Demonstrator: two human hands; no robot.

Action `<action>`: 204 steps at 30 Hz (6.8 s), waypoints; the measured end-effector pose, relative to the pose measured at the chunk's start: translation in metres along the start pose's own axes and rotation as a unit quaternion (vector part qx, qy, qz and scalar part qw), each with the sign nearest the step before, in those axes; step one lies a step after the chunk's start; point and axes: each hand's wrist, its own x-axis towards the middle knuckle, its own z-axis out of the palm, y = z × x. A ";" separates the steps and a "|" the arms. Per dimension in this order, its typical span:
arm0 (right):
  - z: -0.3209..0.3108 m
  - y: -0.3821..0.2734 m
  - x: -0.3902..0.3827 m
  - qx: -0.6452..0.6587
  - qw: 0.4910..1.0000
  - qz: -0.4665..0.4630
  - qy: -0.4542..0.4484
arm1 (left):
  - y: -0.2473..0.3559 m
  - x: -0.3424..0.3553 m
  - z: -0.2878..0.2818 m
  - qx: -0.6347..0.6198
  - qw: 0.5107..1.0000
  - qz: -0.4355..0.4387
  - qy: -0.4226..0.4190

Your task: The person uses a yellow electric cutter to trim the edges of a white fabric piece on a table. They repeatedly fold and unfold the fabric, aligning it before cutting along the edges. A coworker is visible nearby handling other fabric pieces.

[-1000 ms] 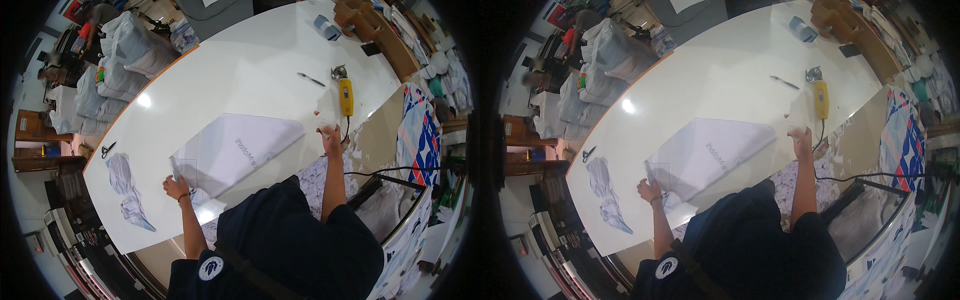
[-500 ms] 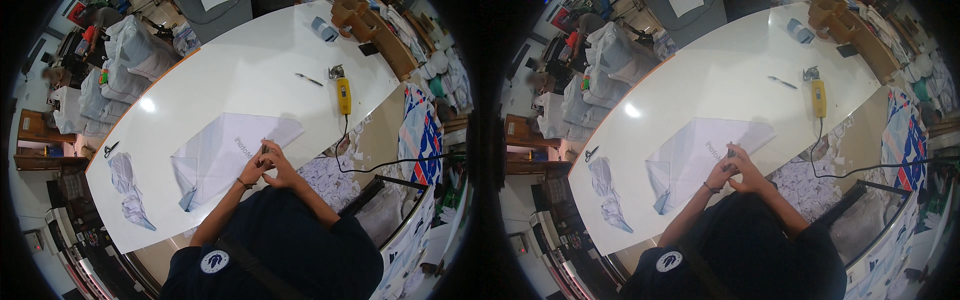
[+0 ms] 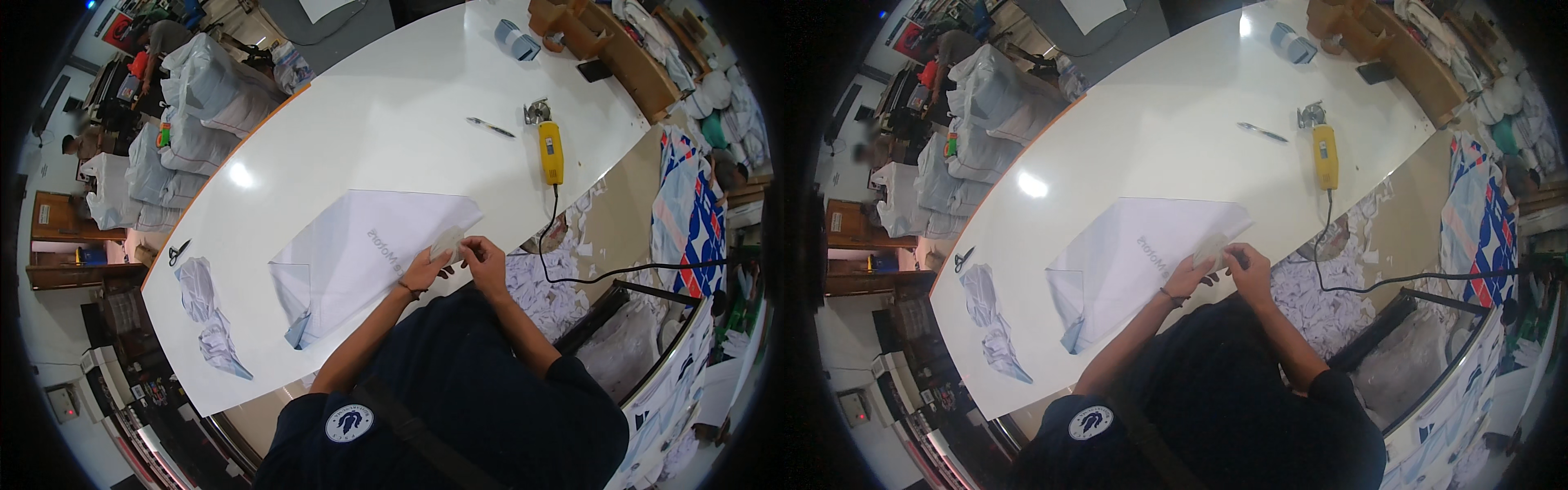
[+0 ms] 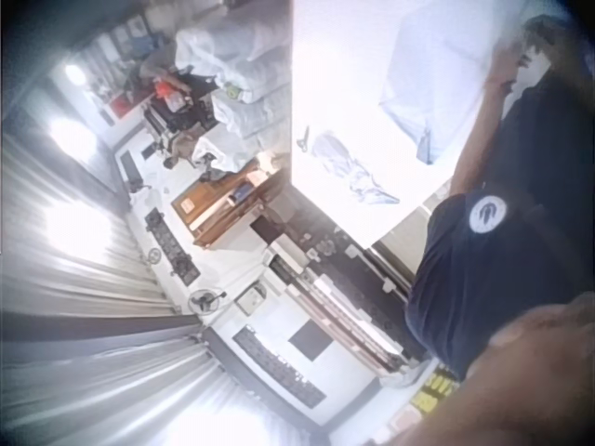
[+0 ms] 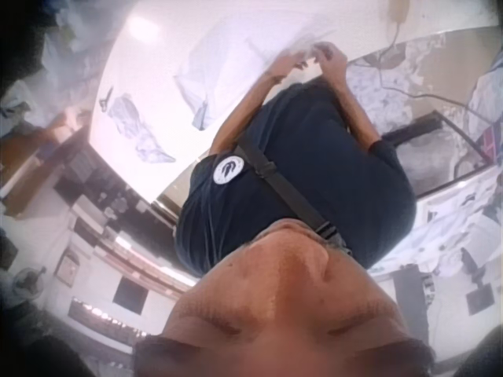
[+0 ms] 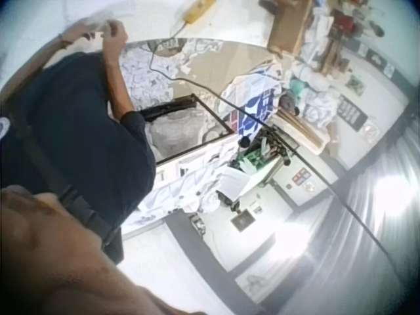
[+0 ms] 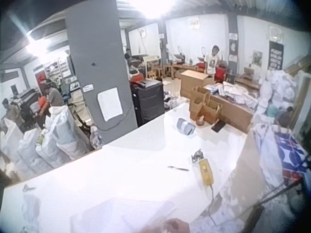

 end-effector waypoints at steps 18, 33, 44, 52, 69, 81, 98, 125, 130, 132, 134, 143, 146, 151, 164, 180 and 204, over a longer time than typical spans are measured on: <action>-0.050 0.029 0.086 -0.083 0.993 0.082 0.021 | 0.002 0.079 0.018 0.234 0.916 0.065 0.319; -0.042 0.037 0.091 -0.250 0.967 -0.026 0.051 | 0.012 0.086 0.013 0.286 0.906 0.078 0.303; -0.039 0.036 0.091 -0.238 0.969 -0.037 0.063 | -0.005 0.090 -0.001 0.235 0.934 0.057 0.263; -0.039 0.036 0.092 -0.255 0.964 -0.049 0.064 | -0.010 0.091 -0.001 0.220 0.938 0.064 0.262; -0.050 0.025 0.127 -0.286 0.956 -0.035 0.054 | -0.009 0.093 0.021 0.599 0.725 0.330 0.077; -0.062 0.000 0.292 -0.574 0.819 -0.008 0.000 | -0.009 0.090 0.037 0.644 0.713 0.267 0.075; -0.043 -0.035 0.166 -0.184 0.928 -0.054 -0.318 | -0.046 0.102 0.088 0.767 0.577 0.195 0.201; -0.016 -0.018 0.175 -0.275 0.891 -0.125 -0.338 | -0.051 0.114 0.088 0.744 0.605 0.195 0.204; -0.044 -0.014 0.204 -0.319 0.913 -0.126 -0.221 | -0.033 0.110 0.081 0.731 0.614 0.203 0.219; -0.055 -0.017 0.215 -0.355 0.911 -0.124 -0.170 | -0.025 0.110 0.077 0.708 0.641 0.214 0.206; -0.059 -0.023 0.227 -0.376 0.907 -0.086 -0.167 | -0.017 0.111 0.071 0.706 0.646 0.220 0.188; -0.013 -0.031 0.304 -0.583 0.786 -0.110 -0.172 | 0.000 0.119 0.054 0.790 0.531 0.267 0.153; 0.006 -0.005 0.339 -0.621 0.751 -0.155 -0.163 | 0.004 0.121 0.044 0.756 0.565 0.299 0.140; 0.045 -0.002 0.346 -0.509 0.810 -0.265 -0.123 | 0.035 0.111 0.027 0.630 0.728 0.212 0.168; -0.163 -0.017 0.263 -0.475 0.823 0.122 0.286 | 0.082 0.156 -0.173 0.416 0.751 0.225 0.460; -0.198 -0.020 0.126 -0.110 0.970 0.192 0.102 | 0.026 -0.007 -0.193 0.291 0.828 0.128 0.462; -0.038 -0.037 -0.069 -0.218 0.940 0.262 -0.015 | 0.003 -0.038 -0.161 0.263 0.893 0.173 0.321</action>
